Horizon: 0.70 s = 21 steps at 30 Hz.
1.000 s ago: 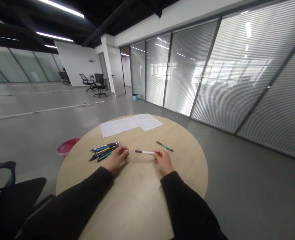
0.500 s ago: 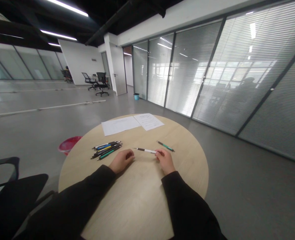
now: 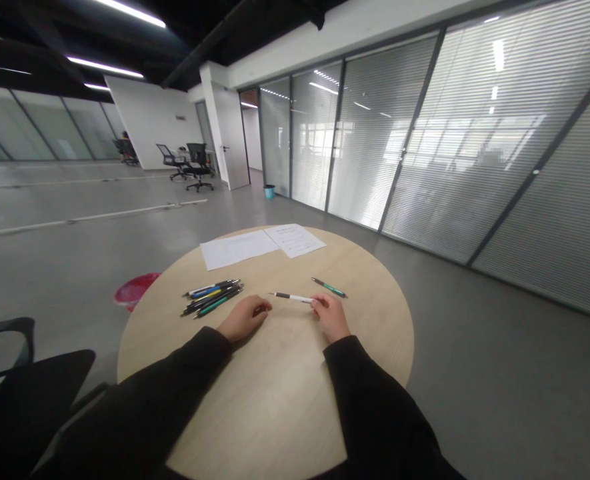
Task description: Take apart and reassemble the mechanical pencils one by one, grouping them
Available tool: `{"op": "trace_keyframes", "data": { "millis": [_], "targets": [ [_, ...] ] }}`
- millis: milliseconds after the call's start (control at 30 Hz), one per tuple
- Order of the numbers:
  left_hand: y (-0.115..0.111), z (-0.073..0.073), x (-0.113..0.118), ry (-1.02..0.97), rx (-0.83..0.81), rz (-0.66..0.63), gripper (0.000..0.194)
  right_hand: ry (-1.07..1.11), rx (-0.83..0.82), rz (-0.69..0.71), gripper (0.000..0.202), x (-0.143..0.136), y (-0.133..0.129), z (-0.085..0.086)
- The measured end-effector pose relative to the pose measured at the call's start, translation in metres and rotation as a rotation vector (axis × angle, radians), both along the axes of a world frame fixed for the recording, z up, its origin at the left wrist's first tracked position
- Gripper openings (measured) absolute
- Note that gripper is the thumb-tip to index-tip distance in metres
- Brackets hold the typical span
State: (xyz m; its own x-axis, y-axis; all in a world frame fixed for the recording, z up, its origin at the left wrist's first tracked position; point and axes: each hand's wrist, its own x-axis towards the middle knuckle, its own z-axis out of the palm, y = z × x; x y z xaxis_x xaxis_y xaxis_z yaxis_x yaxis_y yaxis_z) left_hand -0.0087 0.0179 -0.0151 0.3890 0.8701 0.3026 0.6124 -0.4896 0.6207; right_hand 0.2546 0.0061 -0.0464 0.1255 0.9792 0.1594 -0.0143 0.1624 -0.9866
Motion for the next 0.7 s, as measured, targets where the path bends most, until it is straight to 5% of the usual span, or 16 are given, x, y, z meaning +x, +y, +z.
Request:
{"op": "trace_keyframes", "data": {
  "millis": [400,700],
  "targets": [
    [-0.005,0.015,0.000,-0.407,-0.136,0.032,0.028,-0.015,-0.014,0.050,0.033,-0.001,0.004,-0.002],
    [-0.004,0.016,0.001,-0.375,-0.126,0.061,0.024,-0.022,-0.025,0.064,0.035,-0.001,0.004,-0.004]
  ]
}}
